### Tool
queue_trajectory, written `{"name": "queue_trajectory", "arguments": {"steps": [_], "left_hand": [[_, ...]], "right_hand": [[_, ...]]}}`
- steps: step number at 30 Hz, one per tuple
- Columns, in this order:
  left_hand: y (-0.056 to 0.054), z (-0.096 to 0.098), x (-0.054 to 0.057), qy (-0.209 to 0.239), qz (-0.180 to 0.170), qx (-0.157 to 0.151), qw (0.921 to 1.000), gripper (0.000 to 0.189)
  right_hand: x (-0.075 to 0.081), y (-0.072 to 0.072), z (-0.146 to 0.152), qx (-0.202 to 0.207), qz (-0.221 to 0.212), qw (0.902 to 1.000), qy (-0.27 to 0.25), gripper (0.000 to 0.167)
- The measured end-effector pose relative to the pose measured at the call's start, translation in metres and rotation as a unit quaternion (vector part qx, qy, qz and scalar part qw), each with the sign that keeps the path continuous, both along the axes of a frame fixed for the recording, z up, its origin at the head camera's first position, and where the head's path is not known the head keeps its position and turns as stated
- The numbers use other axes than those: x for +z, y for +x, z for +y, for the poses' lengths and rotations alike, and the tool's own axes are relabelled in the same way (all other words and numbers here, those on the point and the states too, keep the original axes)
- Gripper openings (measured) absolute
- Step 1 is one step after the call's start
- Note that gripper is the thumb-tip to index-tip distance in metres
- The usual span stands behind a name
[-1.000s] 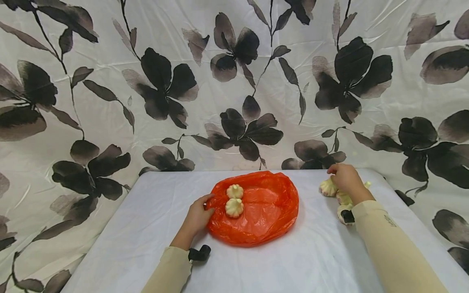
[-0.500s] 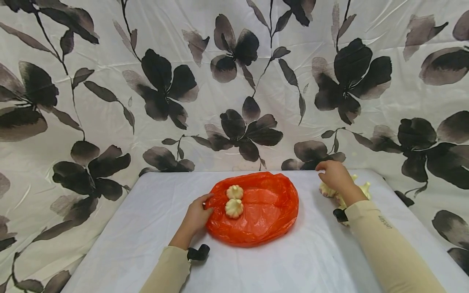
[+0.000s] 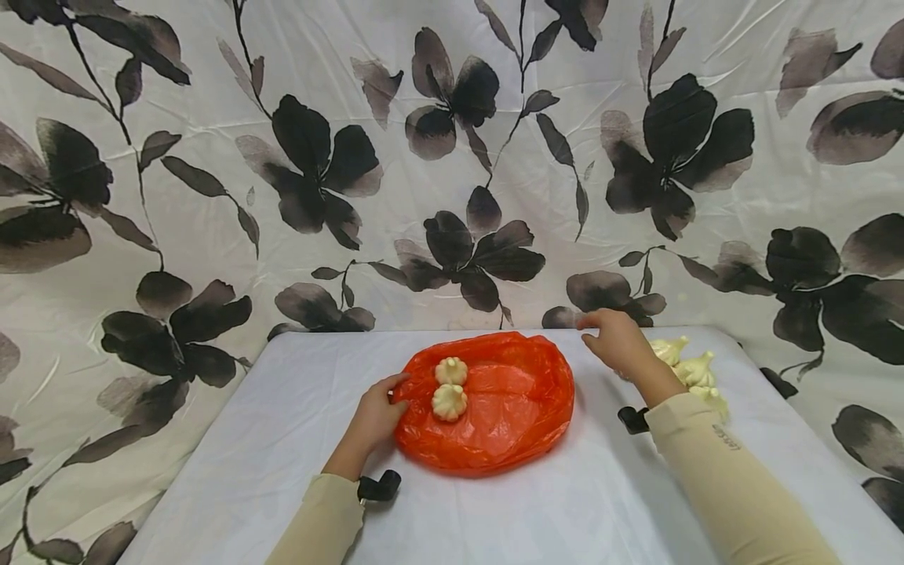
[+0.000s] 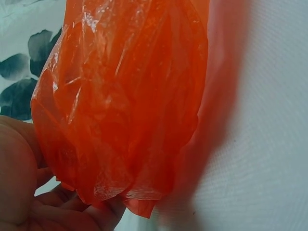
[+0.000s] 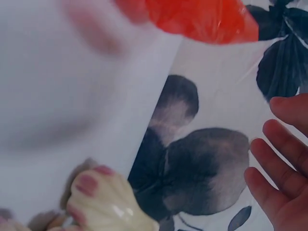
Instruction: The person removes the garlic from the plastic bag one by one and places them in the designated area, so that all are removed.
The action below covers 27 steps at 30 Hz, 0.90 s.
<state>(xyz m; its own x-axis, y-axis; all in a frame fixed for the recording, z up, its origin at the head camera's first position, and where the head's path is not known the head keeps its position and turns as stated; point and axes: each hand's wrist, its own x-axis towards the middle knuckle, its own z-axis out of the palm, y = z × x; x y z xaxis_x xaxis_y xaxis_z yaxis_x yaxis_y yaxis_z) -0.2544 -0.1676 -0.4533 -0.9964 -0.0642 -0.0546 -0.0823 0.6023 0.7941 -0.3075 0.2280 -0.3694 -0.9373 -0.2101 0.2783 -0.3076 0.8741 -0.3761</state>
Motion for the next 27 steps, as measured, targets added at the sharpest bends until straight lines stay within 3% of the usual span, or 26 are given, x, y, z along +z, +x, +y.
{"name": "queue_trajectory", "arguments": {"steps": [7, 23, 27], "left_hand": [[-0.001, -0.002, -0.001, -0.002, 0.002, -0.008, 1.0000, 0.051], [0.000, -0.003, 0.001, -0.003, -0.005, -0.008, 0.9999, 0.051], [-0.001, -0.004, 0.001, -0.003, -0.004, -0.010, 0.9999, 0.051]], "right_hand": [[0.000, 0.006, -0.021, 0.032, 0.033, 0.9989, 0.000, 0.019], [-0.005, 0.024, -0.077, 0.087, 0.025, 0.9947, -0.048, 0.020], [-0.007, 0.027, -0.088, 0.093, 0.005, 0.9926, -0.078, 0.021]]}}
